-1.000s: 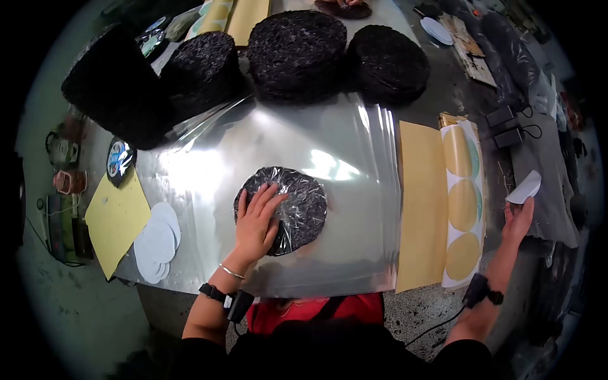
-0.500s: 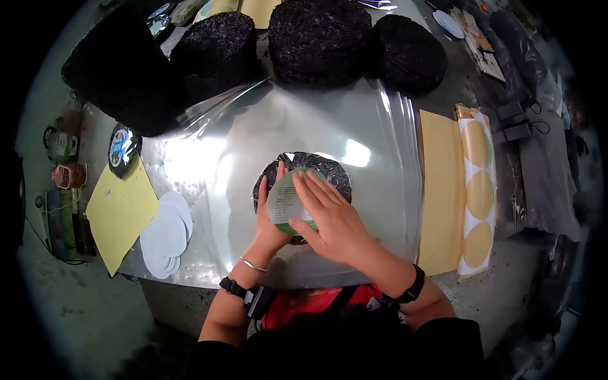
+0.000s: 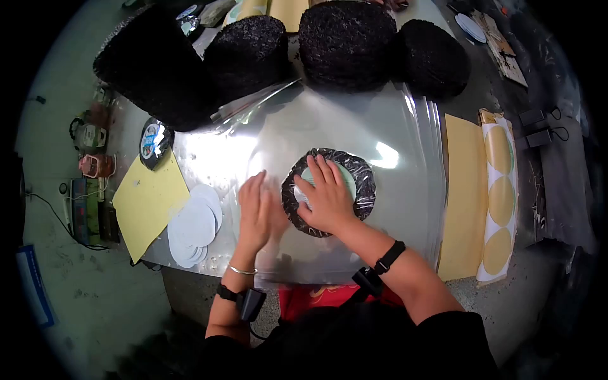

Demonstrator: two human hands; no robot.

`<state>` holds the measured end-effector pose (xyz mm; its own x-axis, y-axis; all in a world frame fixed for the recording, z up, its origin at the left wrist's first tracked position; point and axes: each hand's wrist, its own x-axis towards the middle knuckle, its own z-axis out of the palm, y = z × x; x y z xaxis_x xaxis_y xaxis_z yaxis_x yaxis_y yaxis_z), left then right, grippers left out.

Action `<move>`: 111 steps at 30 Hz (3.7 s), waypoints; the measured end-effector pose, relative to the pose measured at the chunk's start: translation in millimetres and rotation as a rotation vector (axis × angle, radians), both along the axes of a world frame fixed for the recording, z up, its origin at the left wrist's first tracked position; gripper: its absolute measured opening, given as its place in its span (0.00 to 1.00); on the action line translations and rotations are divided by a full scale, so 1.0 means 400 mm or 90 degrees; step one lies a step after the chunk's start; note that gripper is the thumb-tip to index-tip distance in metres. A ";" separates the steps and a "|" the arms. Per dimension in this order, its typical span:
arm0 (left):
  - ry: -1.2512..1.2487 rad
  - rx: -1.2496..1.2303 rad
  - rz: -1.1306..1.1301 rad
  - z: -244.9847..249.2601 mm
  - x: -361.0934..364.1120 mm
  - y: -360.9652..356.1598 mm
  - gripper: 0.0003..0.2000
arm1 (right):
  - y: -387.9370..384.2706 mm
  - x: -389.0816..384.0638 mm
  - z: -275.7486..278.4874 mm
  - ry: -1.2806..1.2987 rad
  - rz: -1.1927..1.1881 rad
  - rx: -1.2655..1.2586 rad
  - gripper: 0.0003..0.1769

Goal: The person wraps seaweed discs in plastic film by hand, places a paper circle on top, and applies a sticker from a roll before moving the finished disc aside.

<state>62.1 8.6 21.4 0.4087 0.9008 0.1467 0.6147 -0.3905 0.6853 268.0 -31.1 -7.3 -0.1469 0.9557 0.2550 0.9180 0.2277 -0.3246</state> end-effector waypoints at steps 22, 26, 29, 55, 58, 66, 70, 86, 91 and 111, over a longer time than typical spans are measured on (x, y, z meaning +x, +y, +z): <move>0.343 0.244 0.323 0.086 -0.291 0.034 0.23 | -0.336 0.184 0.001 1.027 -0.290 -0.145 0.12; 0.347 0.301 0.353 -0.111 -0.314 -0.082 0.14 | -0.297 0.218 -0.004 0.961 -0.284 -0.151 0.10; 0.311 0.258 0.364 -0.154 -0.293 -0.096 0.07 | -0.196 0.316 0.071 0.863 -0.237 -0.085 0.09; -0.374 0.052 0.551 0.132 -0.353 -0.072 0.10 | 0.568 0.617 0.211 0.364 -0.104 -0.003 0.14; -0.455 0.119 0.377 0.154 -0.191 -0.055 0.01 | 0.627 0.629 0.107 0.532 -0.195 0.164 0.15; -0.045 0.132 -0.121 -0.095 0.211 -0.126 0.20 | 0.261 0.466 0.403 0.680 -0.148 0.578 0.19; -0.278 0.053 0.046 0.001 0.160 -0.154 0.19 | -0.035 0.282 0.378 0.317 -0.002 0.560 0.18; -0.029 0.139 0.075 -0.077 0.048 -0.153 0.11 | -0.006 0.113 -0.037 -0.033 0.025 -0.027 0.37; -0.039 0.120 0.067 -0.066 0.051 -0.150 0.14 | -0.004 0.090 -0.037 -0.085 0.002 -0.044 0.42; 0.266 -0.044 -0.493 0.023 -0.213 -0.045 0.06 | -0.026 0.101 -0.052 -0.080 0.025 -0.047 0.39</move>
<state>-23.3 -9.3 30.7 0.9164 0.3493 -0.1956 0.3996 -0.7673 0.5016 308.3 -41.5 -28.1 -0.2110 0.9640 0.1617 0.9433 0.2442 -0.2249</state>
